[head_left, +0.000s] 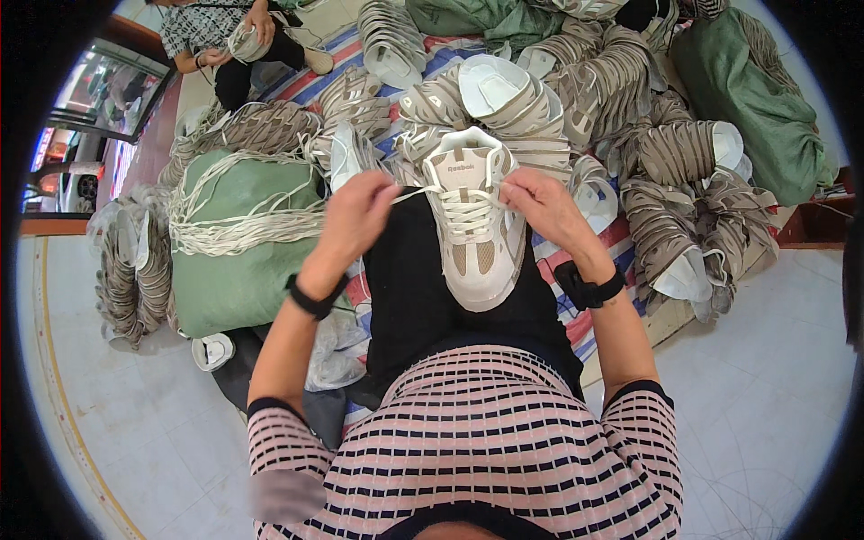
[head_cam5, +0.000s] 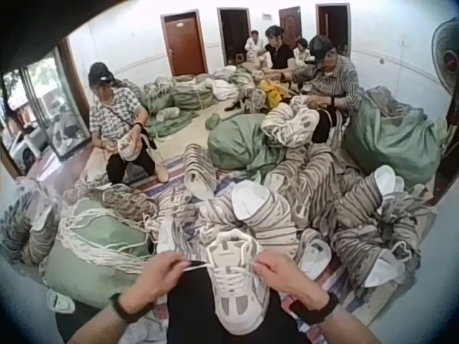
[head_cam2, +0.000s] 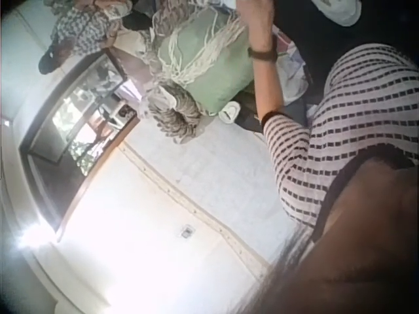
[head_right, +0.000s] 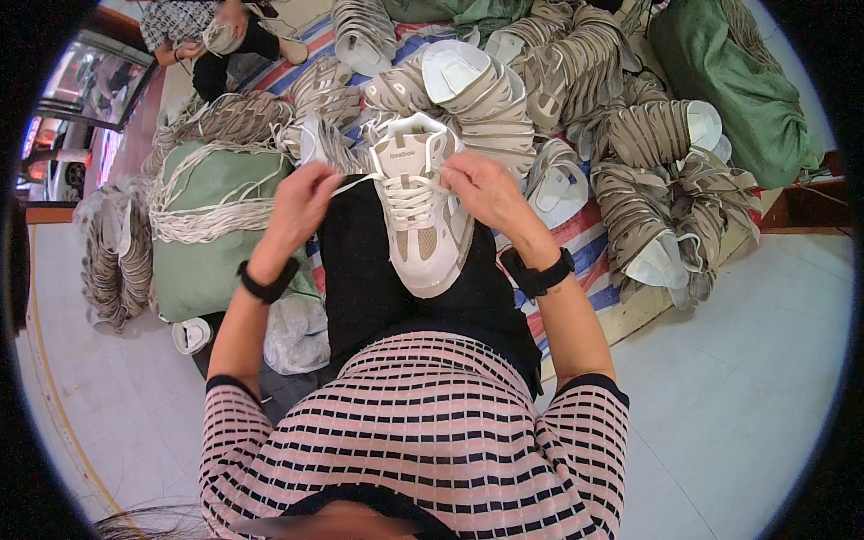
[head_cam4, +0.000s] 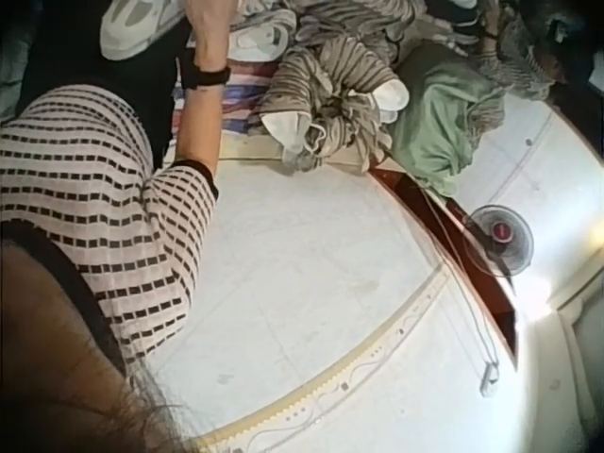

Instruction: Insert laces into a shoe as part of the manufacturing process.

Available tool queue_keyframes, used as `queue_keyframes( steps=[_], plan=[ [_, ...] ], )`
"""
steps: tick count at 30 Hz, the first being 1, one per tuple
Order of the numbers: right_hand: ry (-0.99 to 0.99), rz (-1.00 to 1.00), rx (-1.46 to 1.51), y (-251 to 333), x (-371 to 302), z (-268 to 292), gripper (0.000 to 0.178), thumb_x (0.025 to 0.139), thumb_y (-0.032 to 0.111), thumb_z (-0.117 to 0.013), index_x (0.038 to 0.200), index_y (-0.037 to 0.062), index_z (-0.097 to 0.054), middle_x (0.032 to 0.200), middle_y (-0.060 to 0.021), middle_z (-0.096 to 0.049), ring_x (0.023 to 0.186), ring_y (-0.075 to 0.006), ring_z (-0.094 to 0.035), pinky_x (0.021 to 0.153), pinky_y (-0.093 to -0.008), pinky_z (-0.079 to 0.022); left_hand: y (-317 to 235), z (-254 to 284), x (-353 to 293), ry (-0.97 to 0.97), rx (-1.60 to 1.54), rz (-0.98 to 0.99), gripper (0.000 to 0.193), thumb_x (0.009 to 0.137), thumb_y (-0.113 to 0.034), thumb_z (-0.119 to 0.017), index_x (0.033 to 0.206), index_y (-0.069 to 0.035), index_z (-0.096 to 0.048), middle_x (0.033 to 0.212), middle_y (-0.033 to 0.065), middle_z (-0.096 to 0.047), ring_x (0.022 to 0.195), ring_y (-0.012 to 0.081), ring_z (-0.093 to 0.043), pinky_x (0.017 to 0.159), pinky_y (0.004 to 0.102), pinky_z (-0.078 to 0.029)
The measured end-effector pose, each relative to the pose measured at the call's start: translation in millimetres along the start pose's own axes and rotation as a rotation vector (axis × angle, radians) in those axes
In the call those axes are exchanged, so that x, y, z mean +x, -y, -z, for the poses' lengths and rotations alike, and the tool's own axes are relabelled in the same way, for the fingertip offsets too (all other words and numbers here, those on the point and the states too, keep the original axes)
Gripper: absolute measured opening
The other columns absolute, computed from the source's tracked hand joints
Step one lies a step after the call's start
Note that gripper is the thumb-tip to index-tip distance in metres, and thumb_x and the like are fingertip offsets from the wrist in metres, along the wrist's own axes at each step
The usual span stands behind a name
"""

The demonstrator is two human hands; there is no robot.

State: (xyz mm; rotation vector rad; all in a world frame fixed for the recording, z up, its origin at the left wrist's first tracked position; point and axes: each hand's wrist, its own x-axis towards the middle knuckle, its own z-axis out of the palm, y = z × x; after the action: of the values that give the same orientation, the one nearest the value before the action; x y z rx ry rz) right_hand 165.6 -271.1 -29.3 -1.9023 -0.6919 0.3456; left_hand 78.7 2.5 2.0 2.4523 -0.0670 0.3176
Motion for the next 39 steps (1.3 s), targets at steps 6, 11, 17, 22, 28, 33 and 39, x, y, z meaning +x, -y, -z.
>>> queue_keyframes(
  steps=[6,11,17,22,28,33,39],
  plan=[
    [0.032,-0.147,-0.061,6,-7,-8,0.025,0.086,0.021,-0.052,0.073,-0.0002,-0.059,0.066,-0.0033,-0.055,0.065,-0.0115,-0.053,0.061,-0.026,-0.042,-47,-56,51,0.122,0.043,-0.347,0.008,0.074,-0.009,-0.064,0.078,-0.007,-0.057,0.076,0.0078,-0.055,0.078,0.0264,-0.053,0.071,0.0374,-0.038],
    [-0.005,-0.286,0.183,6,-4,-14,0.025,0.083,0.02,-0.053,0.07,0.0004,-0.061,0.063,-0.0034,-0.057,0.061,-0.0128,-0.053,0.058,-0.0271,-0.042,-53,-59,58,0.274,0.144,-0.451,0.016,0.069,-0.008,-0.067,0.08,-0.008,-0.056,0.083,0.0068,-0.053,0.086,0.0256,-0.051,0.074,0.0369,-0.035],
    [0.131,-0.389,0.367,-4,6,-1,0.023,0.078,0.022,-0.059,0.069,0.0009,-0.062,0.065,-0.0045,-0.06,0.06,-0.0138,-0.055,0.057,-0.0281,-0.043,-55,-59,58,0.3,0.058,-0.536,0.018,0.069,-0.006,-0.067,0.081,-0.008,-0.053,0.083,0.0053,-0.051,0.087,0.0235,-0.051,0.073,0.0345,-0.032],
    [-0.073,0.11,-0.415,-2,20,28,0.062,0.068,0.035,-0.078,0.117,0.0065,-0.053,0.11,-0.0112,-0.054,0.092,-0.0246,-0.058,0.074,-0.0346,-0.048,-48,-63,55,0.305,-0.06,-0.48,0.019,0.07,-0.003,-0.066,0.083,-0.007,-0.053,0.077,0.0052,-0.049,0.078,0.0235,-0.049,0.071,0.0336,-0.032],
    [-0.008,0.313,-0.191,-11,27,17,0.044,0.076,0.035,-0.071,0.112,0.0109,-0.06,0.107,-0.0116,-0.057,0.103,-0.0293,-0.052,0.09,-0.0378,-0.041,-27,-38,64,0.019,0.113,-0.584,0.015,0.07,-0.003,-0.065,0.08,-0.008,-0.055,0.078,0.0058,-0.055,0.075,0.0258,-0.053,0.068,0.0363,-0.037],
    [-0.02,0.294,-0.175,-13,24,18,0.035,0.083,0.031,-0.065,0.111,0.012,-0.061,0.107,-0.0107,-0.057,0.102,-0.029,-0.053,0.089,-0.0371,-0.042,81,94,90,-0.537,0.409,-0.238,0.01,0.076,-0.011,-0.065,0.082,-0.007,-0.059,0.072,0.0074,-0.057,0.062,0.0214,-0.056,0.056,0.0327,-0.045],
    [0.005,0.269,-0.275,-5,21,21,0.033,0.084,0.027,-0.063,0.113,0.0101,-0.059,0.113,-0.0115,-0.056,0.109,-0.0286,-0.052,0.091,-0.0366,-0.041,177,284,30,-0.853,0.807,0.3,0.024,0.082,-0.026,-0.062,0.092,-0.004,-0.064,0.078,0.0092,-0.064,0.07,0.0212,-0.06,0.067,0.033,-0.047]
  ],
)
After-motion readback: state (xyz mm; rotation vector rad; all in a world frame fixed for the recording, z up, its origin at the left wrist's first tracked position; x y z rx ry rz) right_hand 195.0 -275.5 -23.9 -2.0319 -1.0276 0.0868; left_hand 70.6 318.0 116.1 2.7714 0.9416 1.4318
